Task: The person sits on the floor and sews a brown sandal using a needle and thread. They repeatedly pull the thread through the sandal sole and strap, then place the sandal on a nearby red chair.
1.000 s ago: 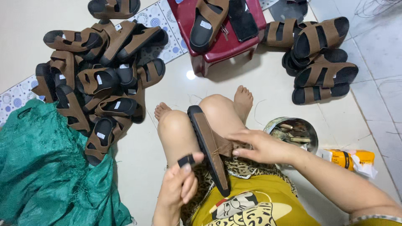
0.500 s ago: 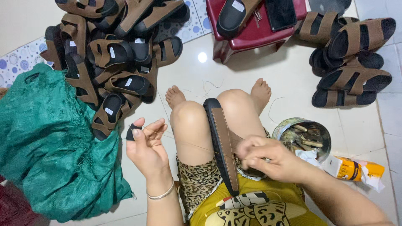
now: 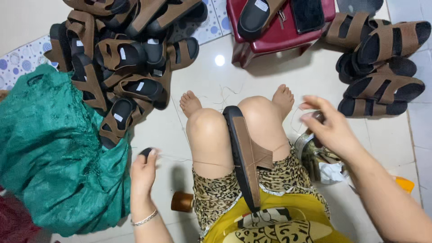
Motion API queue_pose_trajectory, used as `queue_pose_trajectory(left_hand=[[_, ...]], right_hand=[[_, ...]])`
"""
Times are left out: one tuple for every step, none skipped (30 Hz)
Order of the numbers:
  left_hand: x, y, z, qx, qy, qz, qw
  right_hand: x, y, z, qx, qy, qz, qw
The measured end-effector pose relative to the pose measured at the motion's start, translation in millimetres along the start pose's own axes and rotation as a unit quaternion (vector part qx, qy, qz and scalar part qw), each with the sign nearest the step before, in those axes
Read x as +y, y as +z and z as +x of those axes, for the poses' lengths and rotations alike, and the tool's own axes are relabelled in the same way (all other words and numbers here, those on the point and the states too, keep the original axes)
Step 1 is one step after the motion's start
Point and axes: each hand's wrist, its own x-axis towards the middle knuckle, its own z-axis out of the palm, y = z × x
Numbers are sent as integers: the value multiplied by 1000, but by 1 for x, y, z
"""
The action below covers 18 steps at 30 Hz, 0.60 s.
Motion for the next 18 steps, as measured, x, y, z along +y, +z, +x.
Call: queue_pose_trajectory(left_hand=[[-8,-14,4,96,85,272,954],[-17,-32,4,180,160,522,819],[-6,-15,-21,183,155,522,819],[10,7,-39,196,249,439,841],[27,28,-57,207,340,347,849],[41,56,-79,208,340,346,850],[56,83,-100,112,281,223,927],[71,108,-122,15,213,95,972],[70,113,-124,20,212,94,973],[70,118,-126,-118,249,164,947],[69,122,-127,-252,281,230,897],[67,124,-126,-252,281,230,897],[66,127,-125,-293,284,281,869],[64,129,-124,-332,286,331,836],[65,129,-124,-334,285,331,835],[65,130,-124,-337,271,342,834],[65,131,-123,-341,256,353,833],[64,132,-122,-341,254,352,834]], right_hand=[[-5,-8,-7,6,-44,-113,993],[-9,-13,-15,10,-87,-221,971],[-18,-3,-25,4,-87,-222,971],[-29,5,-33,-100,-94,-263,955],[-40,12,-41,-202,-100,-302,926],[-43,17,-44,-203,-101,-304,926],[-46,23,-47,-254,-132,-329,900],[-48,29,-50,-308,-164,-351,869],[-46,32,-48,-311,-166,-352,867],[-44,36,-47,-313,-180,-362,859],[-42,39,-46,-315,-194,-372,851],[-41,40,-44,-315,-194,-372,851],[-40,41,-42,-316,-199,-374,849],[-38,42,-40,-315,-204,-376,847],[-39,42,-40,-315,-203,-375,848],[-40,43,-40,-312,-210,-374,848],[-41,44,-39,-309,-218,-374,847],[-40,44,-39,-311,-216,-373,847]])
